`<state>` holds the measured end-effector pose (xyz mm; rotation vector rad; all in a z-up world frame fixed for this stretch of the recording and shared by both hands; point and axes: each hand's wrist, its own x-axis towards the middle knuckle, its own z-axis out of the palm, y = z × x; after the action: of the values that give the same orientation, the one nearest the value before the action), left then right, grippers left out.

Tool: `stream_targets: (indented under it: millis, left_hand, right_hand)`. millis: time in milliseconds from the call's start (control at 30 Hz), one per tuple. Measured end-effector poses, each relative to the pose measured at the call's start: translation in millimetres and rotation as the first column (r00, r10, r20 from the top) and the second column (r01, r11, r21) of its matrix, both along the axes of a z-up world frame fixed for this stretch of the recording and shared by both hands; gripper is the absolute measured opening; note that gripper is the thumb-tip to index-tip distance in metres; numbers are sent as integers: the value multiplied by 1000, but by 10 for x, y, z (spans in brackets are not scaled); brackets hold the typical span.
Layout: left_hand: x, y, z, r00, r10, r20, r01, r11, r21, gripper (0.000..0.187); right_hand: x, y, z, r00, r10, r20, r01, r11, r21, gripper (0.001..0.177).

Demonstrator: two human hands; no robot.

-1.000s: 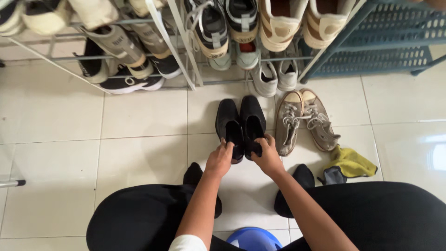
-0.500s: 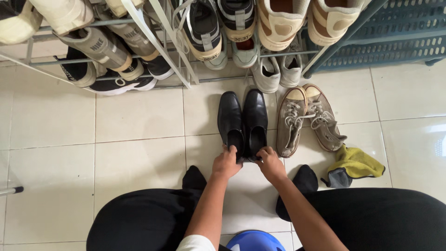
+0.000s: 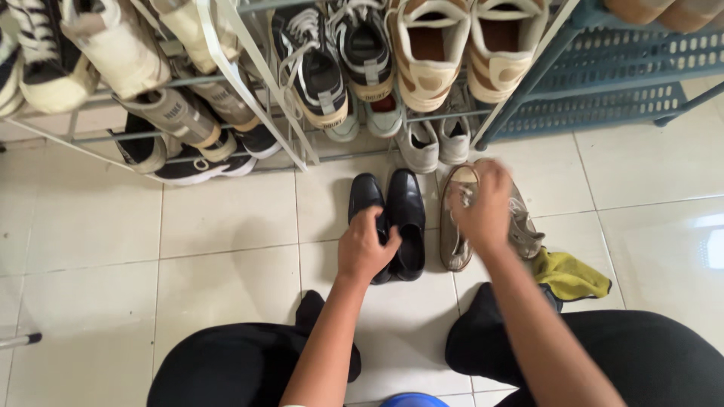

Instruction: The person removes several pairs of shoes from a metal shoe rack and places them on the floor. Then, the person disassembles the shoe rack by removing the metal rods from the white plastic side frames.

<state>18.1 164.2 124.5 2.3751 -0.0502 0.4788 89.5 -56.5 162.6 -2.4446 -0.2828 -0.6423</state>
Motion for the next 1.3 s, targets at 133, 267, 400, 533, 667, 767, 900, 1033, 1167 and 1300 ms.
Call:
stream_targets:
  millis: [133,267,400,533,667,767,900,1033,1167,1300]
  left_hand:
    - [584,-173,795,994,-75,83,70,996,62,59]
    - [1272,-376,1391,992,-87,-92,103,979,179,98]
    - [1741,-554,1581,937,-46,-348,152,946,286,99]
    - [1982,-661,1509,937,-5,-348,98,964,248,67]
    - [2004,-595,1471,948,-42,-315,102,979,175,32]
    - [1845,-519,1523,972,-79,-224,116,980,161,26]
    - [1476,-575,1616,965,-105,-241,137,983,120,33]
    - [1095,-657,1638,974,-112,-196,129,989,77,34]
    - [727,-788,1570,963,-119,-242,146,985,96,33]
    - [330,-938,1418,981,-181,-68,184,982,37,37]
  right_hand:
    - [634,-181,800,992,-31,124,33,999,-12,64]
    - [1150,-190,1210,980,-86,-178,57,985,-166,84]
    - [1351,-147,1208,926,-116,-360,64,986,-153,74]
    - [1381,-213,1131,917,-171,-361,144,985,-99,48]
    - [1221,-336,1098,975,-98,-199,95,995,-27,43]
    - [979,-409,1087,990,-72,-122,72,997,-2,40]
    - [573,-510,1106,996,-54,-65,55,999,2,36]
    - [146,-630,1118,998,-54,-31,54,998,-24,36]
    - [-283,-750,1098,993,-98,-61,98,995,-12,34]
    - [-763,-905,1051,991,-129,-44,131,991,35,33]
